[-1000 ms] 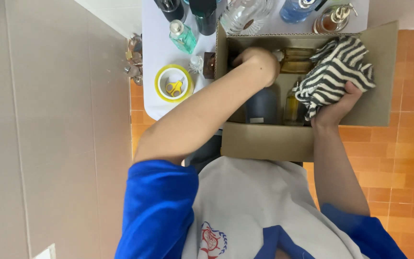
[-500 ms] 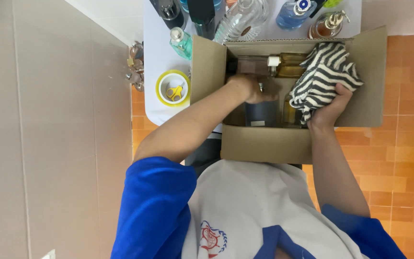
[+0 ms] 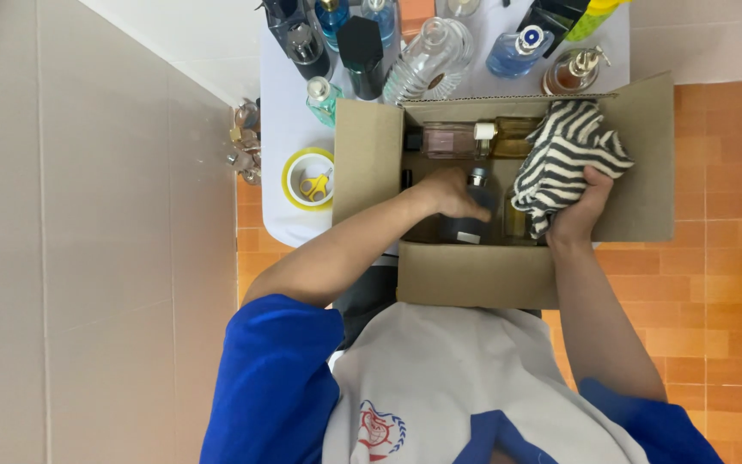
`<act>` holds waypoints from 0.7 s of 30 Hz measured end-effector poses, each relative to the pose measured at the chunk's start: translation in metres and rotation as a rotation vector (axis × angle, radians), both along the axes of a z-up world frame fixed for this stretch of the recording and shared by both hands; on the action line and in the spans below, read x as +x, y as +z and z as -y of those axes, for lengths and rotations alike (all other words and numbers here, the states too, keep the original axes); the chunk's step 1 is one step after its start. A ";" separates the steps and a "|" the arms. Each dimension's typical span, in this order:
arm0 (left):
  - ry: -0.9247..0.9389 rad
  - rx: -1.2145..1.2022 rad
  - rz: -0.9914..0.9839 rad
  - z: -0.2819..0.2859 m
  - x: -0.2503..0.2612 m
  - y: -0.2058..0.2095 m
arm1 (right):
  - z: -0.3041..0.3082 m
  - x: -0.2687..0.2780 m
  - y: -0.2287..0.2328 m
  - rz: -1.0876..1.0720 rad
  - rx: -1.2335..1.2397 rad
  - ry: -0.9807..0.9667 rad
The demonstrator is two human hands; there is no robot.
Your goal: Packing perfume bottles into a cardboard box by wrapping them in a cloth.
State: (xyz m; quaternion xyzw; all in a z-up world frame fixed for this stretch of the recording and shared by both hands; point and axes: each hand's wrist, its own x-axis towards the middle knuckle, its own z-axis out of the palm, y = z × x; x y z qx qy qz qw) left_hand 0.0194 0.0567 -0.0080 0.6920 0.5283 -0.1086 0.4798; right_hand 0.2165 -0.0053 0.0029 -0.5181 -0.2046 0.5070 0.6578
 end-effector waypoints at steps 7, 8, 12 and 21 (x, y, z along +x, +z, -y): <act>0.062 -0.014 0.044 0.002 0.009 0.004 | 0.001 0.013 -0.029 0.071 -0.023 0.064; 0.040 0.021 0.055 0.000 0.012 0.001 | 0.001 0.018 -0.039 0.063 -0.008 0.086; 0.126 0.065 0.221 0.019 -0.002 0.033 | -0.001 0.026 -0.065 0.138 0.089 0.095; 0.417 0.132 0.462 0.027 -0.030 0.055 | -0.002 0.034 -0.047 0.531 0.109 0.337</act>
